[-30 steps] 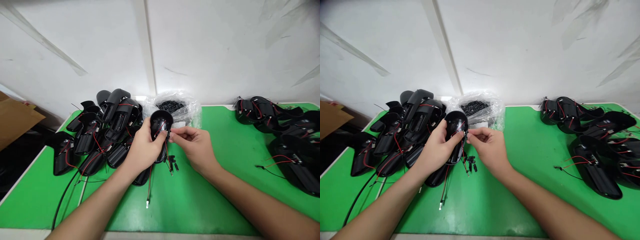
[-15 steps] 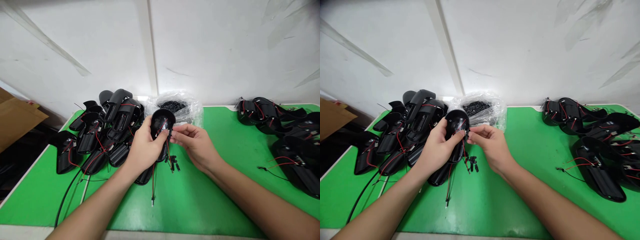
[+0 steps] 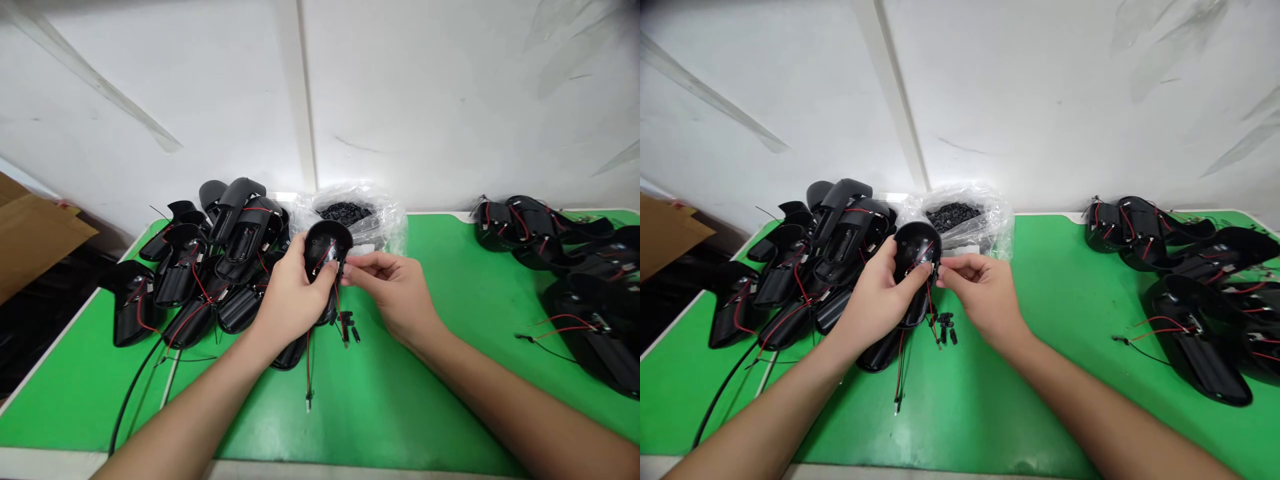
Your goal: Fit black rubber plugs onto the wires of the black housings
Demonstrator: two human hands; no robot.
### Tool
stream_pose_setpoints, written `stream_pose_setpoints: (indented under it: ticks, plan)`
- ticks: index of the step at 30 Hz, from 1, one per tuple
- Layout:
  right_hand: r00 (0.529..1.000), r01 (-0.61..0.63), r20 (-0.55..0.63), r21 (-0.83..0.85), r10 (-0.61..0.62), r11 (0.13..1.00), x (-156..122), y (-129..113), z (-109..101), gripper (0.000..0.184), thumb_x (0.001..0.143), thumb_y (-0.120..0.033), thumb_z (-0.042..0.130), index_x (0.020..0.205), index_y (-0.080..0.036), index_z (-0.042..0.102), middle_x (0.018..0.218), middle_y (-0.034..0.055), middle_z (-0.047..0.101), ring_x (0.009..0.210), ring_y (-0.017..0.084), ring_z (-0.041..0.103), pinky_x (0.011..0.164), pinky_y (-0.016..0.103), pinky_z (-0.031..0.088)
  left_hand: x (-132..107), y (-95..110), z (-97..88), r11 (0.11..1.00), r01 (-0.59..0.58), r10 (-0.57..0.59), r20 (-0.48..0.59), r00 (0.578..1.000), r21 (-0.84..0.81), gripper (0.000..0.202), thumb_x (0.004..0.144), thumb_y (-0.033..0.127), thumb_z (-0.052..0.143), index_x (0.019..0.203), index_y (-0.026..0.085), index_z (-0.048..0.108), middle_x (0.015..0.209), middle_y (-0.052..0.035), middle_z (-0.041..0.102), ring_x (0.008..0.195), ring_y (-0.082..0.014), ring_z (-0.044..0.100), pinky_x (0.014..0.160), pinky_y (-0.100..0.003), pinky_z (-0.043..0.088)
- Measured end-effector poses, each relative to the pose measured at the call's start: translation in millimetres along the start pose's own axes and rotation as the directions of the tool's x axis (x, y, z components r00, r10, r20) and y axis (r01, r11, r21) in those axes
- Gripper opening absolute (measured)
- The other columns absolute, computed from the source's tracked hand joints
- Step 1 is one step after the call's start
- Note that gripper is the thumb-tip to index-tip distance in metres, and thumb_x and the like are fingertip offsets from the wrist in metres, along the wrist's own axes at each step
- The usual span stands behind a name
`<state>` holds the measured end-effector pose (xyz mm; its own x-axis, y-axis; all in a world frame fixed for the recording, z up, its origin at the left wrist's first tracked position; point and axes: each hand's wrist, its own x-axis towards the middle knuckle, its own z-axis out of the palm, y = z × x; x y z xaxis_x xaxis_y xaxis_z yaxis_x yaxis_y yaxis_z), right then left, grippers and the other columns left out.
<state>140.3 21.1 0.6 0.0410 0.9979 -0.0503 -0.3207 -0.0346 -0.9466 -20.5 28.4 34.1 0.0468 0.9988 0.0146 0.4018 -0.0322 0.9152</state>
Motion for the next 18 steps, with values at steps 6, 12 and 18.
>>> stream_pose_setpoints:
  ticks: [6, 12, 18]
  plan:
    - [0.998, 0.064, -0.001, -0.067, -0.064, 0.996, -2.4, -2.5, 0.2, 0.019, 0.071, -0.031, 0.093, 0.082, -0.019, 0.083, 0.079, 0.0058, 0.080, 0.070, 0.020, 0.076, 0.069, 0.033, 0.061, 2.5, -0.1, 0.6, 0.991, 0.050, -0.049, 0.014, 0.999, -0.126, 0.028, 0.087, 0.036, 0.072, 0.110, 0.024, 0.063, 0.099, 0.0038, 0.072, 0.093, -0.0100, 0.064, 0.084, -0.023, 0.048]
    - [0.993, -0.112, 0.057, 0.106, 0.107, 0.988, 3.1, -3.8, -0.7, 0.031, 0.060, -0.034, 0.101, 0.081, -0.019, 0.084, 0.077, 0.0049, 0.079, 0.069, 0.015, 0.073, 0.074, 0.029, 0.061, 5.9, 0.4, -0.2, 0.962, 0.084, -0.076, 0.041, 0.996, -0.261, 0.023, 0.085, 0.033, 0.074, 0.102, 0.022, 0.063, 0.092, 0.0038, 0.070, 0.089, -0.0089, 0.063, 0.087, -0.023, 0.051]
    - [0.985, -0.171, 0.046, 0.169, 0.166, 0.971, 2.6, -4.8, 0.8, 0.034, 0.056, -0.032, 0.102, 0.082, -0.018, 0.085, 0.081, 0.0050, 0.080, 0.072, 0.015, 0.073, 0.078, 0.030, 0.062, 7.5, -0.9, -1.3, 0.984, 0.037, -0.039, -0.012, 0.999, -0.177, 0.028, 0.084, 0.035, 0.077, 0.105, 0.021, 0.064, 0.097, 0.0029, 0.073, 0.096, -0.0113, 0.066, 0.090, -0.024, 0.051]
